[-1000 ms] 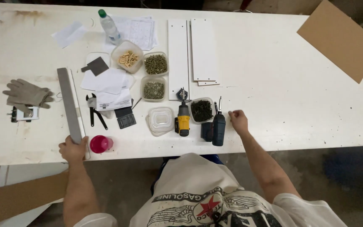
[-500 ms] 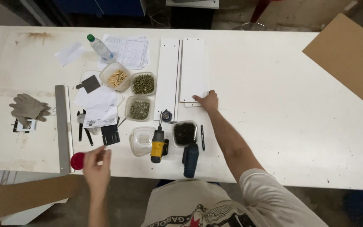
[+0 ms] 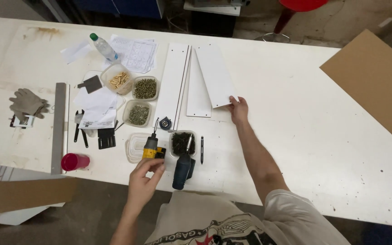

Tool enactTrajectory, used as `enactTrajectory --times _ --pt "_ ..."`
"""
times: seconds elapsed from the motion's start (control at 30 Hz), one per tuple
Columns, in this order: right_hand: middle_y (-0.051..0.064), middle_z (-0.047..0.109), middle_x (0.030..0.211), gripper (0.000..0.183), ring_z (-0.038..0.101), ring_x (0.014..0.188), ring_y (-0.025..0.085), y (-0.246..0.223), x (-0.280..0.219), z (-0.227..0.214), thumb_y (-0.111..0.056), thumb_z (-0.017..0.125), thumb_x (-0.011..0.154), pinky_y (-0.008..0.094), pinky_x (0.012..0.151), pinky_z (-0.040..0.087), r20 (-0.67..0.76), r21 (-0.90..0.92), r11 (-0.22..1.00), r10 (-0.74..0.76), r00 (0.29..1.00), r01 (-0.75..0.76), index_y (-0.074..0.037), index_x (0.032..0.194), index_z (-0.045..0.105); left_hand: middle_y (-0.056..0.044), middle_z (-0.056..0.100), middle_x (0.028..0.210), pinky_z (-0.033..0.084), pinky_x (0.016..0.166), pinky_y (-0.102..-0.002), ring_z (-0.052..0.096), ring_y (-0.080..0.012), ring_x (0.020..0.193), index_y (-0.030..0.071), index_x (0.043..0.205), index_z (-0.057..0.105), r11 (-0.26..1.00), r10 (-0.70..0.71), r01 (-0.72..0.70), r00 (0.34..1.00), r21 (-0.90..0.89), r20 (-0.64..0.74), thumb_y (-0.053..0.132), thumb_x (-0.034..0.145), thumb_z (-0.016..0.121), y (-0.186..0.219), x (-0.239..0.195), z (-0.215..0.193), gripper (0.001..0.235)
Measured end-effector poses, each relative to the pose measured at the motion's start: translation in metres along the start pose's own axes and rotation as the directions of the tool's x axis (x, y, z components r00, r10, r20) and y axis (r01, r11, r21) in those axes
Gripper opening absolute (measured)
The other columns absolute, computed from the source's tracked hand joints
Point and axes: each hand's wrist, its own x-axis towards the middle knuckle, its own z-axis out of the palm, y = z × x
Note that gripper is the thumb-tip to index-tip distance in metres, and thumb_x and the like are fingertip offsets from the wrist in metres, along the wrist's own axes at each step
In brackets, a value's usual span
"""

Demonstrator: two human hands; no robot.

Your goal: Assembling wooden cabinet components by aligning panels and fastening them with screws using a power drill.

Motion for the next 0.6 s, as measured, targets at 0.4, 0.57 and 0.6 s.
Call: enactTrajectory --times 0.4,0.57,0.6 --pt "0.017 0.062 0.135 0.068 0.071 0.116 0.023 -0.15 -0.25 -0.334 -0.031 0.079 0.109 0.041 0.101 0.062 -0.383 -0.167 0.892 -0.452 0.805 0.421 -0.008 0.156 0.035 -0.032 0.046 0.138 0.042 0.112 -0.055 0.049 -0.0466 0.133 -0.009 0.136 0.048 0.859 0.282 -0.176 0.947 -0.48 0.156 0.016 0.096 0.072 0.034 -0.015 0.106 0.053" --pt "0.007 0.068 0.113 0.044 0.071 0.102 0.018 -0.153 -0.332 -0.402 -0.029 0.068 0.112 0.033 0.089 0.062 -0.317 -0.403 0.843 -0.493 0.81 0.355 -0.003 0.145 0.053 -0.026 0.041 0.148 0.033 0.117 -0.054 0.039 -0.0416 0.141 -0.004 0.149 0.036 0.848 0.249 -0.022 0.899 -0.53 0.361 0.022 0.104 0.06 0.047 -0.025 0.135 0.058" --pt "0.006 0.069 0.107 0.038 0.071 0.095 0.019 -0.149 -0.345 -0.396 -0.026 0.068 0.109 0.033 0.082 0.061 -0.316 -0.427 0.851 -0.456 0.832 0.304 -0.003 0.137 0.058 -0.024 0.053 0.143 0.041 0.114 -0.051 0.049 -0.0394 0.137 -0.004 0.147 0.044 0.877 0.144 0.132 0.845 -0.462 0.515 0.024 0.104 0.06 0.052 -0.031 0.137 0.054"
